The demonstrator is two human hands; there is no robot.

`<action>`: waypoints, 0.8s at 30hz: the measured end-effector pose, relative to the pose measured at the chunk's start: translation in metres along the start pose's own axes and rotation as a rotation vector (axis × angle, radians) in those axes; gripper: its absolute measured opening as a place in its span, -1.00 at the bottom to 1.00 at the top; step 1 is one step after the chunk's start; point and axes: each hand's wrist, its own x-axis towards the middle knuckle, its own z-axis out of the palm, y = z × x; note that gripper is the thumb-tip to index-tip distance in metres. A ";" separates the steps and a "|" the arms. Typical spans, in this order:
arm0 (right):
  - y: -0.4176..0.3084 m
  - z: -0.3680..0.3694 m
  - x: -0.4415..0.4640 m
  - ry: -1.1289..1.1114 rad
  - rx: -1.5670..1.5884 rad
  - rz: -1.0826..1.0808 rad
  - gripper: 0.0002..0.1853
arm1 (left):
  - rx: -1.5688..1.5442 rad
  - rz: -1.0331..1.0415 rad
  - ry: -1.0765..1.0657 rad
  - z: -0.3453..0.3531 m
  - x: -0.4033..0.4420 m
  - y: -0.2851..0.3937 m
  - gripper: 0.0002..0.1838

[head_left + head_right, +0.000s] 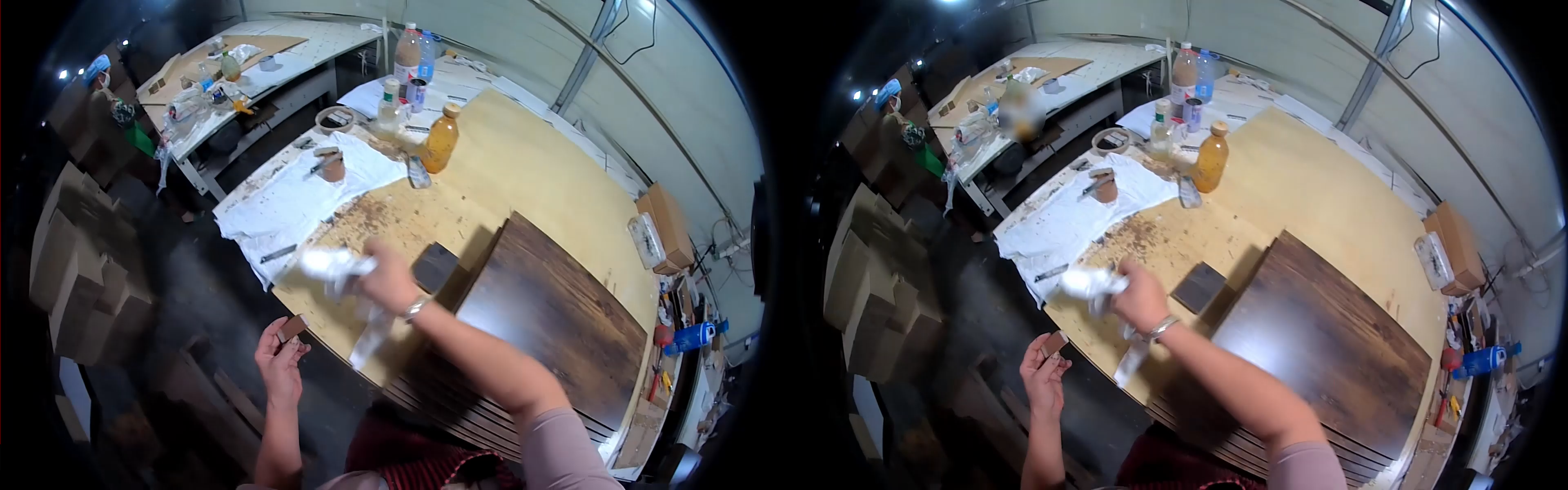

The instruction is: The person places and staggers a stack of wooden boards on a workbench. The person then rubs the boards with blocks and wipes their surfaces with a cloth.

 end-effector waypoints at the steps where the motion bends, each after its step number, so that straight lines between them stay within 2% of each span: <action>1: -0.008 -0.040 -0.008 0.020 0.203 0.080 -0.61 | -0.031 -0.016 0.000 0.009 -0.013 -0.001 -0.59; 2: -0.003 -0.081 -0.021 0.041 0.407 0.159 -0.55 | -0.063 -0.029 0.001 0.016 -0.028 -0.005 -0.59; 5: 0.048 -0.189 -0.077 0.281 0.408 0.134 -0.43 | -0.227 -0.186 -0.139 0.035 -0.068 -0.023 -0.65; 6: 0.062 -0.225 -0.104 0.278 0.262 0.056 -0.50 | -0.289 -0.246 -0.167 0.049 -0.082 -0.027 -0.65; 8: 0.105 -0.277 -0.163 0.410 -0.231 -0.062 -0.68 | -0.267 -0.273 -0.179 0.078 -0.110 -0.040 -0.66; 9: 0.127 -0.300 -0.194 0.383 -0.428 -0.034 -0.75 | -0.216 -0.228 -0.176 0.092 -0.124 -0.050 -0.67; 10: 0.137 -0.316 -0.226 0.348 -0.606 -0.029 -0.77 | -0.160 -0.187 -0.175 0.105 -0.136 -0.062 -0.69; 12: 0.154 -0.338 -0.279 0.256 -0.819 0.016 -0.76 | -0.250 -0.172 -0.204 0.129 -0.159 -0.083 -0.73; 14: 0.195 -0.355 -0.315 0.244 -0.880 -0.073 -0.72 | -0.289 -0.097 -0.244 0.153 -0.179 -0.103 -0.73; 15: 0.215 -0.361 -0.323 0.277 -0.960 -0.271 -0.74 | -0.178 -0.045 -0.175 0.171 -0.182 -0.111 -0.75; 16: 0.231 -0.362 -0.332 0.280 -0.962 -0.271 -0.74 | -0.064 -0.016 -0.078 0.180 -0.194 -0.121 -0.76; 18: 0.239 -0.355 -0.341 0.332 -0.794 -0.282 -0.69 | 0.080 0.214 -0.083 0.184 -0.192 -0.152 -0.81; 20: 0.238 -0.350 -0.340 0.357 -0.757 -0.228 -0.67 | 0.193 0.360 -0.066 0.195 -0.193 -0.161 -0.83; 21: 0.237 -0.350 -0.340 0.368 -0.754 -0.232 -0.66 | 0.548 0.551 -0.050 0.194 -0.193 -0.160 -0.81; 24: 0.231 -0.349 -0.340 0.363 -0.757 -0.231 -0.65 | 0.980 0.890 -0.103 0.195 -0.195 -0.153 -0.78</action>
